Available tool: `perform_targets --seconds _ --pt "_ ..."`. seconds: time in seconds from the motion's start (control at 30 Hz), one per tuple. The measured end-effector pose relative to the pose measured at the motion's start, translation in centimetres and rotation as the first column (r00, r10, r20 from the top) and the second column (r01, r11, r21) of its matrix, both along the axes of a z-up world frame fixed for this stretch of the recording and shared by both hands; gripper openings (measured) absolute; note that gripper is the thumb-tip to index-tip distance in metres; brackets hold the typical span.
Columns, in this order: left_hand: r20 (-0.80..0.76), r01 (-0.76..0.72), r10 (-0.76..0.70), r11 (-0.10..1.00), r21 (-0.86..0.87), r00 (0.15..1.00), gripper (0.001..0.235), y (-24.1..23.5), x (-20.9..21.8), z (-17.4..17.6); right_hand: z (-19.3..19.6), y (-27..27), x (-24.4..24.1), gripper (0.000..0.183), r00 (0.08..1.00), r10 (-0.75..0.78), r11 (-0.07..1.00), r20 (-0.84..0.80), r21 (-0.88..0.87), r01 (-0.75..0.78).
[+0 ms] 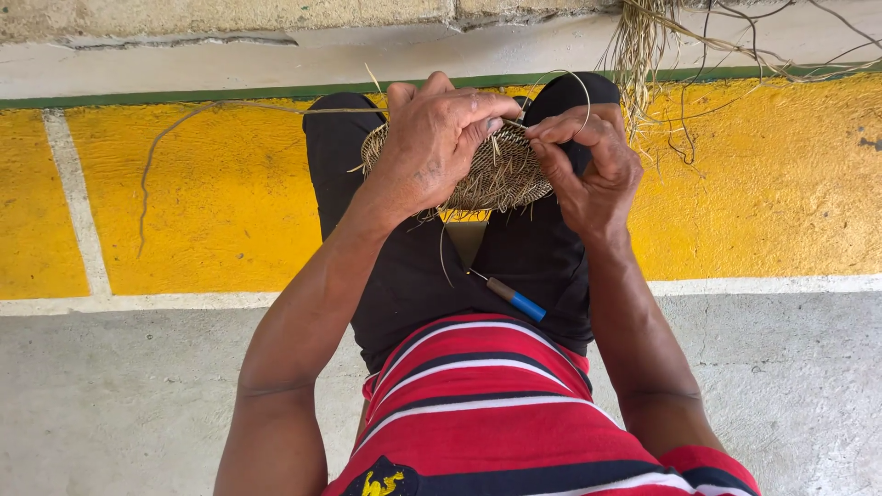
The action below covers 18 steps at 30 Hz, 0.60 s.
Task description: The recorder is weaving a basket or circular mat using dried plant fibers and a small wooden tool.
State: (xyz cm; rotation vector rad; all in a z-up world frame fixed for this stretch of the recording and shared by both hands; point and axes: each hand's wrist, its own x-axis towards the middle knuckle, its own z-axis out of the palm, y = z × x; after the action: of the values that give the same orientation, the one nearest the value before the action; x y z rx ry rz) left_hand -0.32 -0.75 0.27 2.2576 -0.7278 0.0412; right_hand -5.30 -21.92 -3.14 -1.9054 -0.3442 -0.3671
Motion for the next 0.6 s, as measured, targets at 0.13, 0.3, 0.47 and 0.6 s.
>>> perform_targets --seconds 0.13,0.3,0.47,0.6 --pt "-0.022 -0.006 0.006 1.0 0.027 1.0 0.027 -0.1 0.1 0.0 -0.6 0.1 0.1 0.022 0.999 -0.039 0.999 0.029 0.036 0.038" --pt "-0.03 -0.006 0.008 0.999 0.046 1.0 0.022 -0.2 0.2 0.2 -0.9 0.4 0.1 0.022 0.998 -0.051 0.996 0.045 0.079 0.048" --pt "0.006 -0.01 0.01 1.0 0.025 1.0 0.021 -0.1 0.0 -0.2 -0.9 0.4 0.0 0.022 0.998 -0.051 0.994 0.03 0.096 0.048" --pt "-0.056 -0.019 0.024 0.996 0.085 0.998 0.022 -0.3 0.3 -0.1 -1.2 0.4 0.0 0.021 0.999 -0.047 0.991 0.016 0.125 0.044"
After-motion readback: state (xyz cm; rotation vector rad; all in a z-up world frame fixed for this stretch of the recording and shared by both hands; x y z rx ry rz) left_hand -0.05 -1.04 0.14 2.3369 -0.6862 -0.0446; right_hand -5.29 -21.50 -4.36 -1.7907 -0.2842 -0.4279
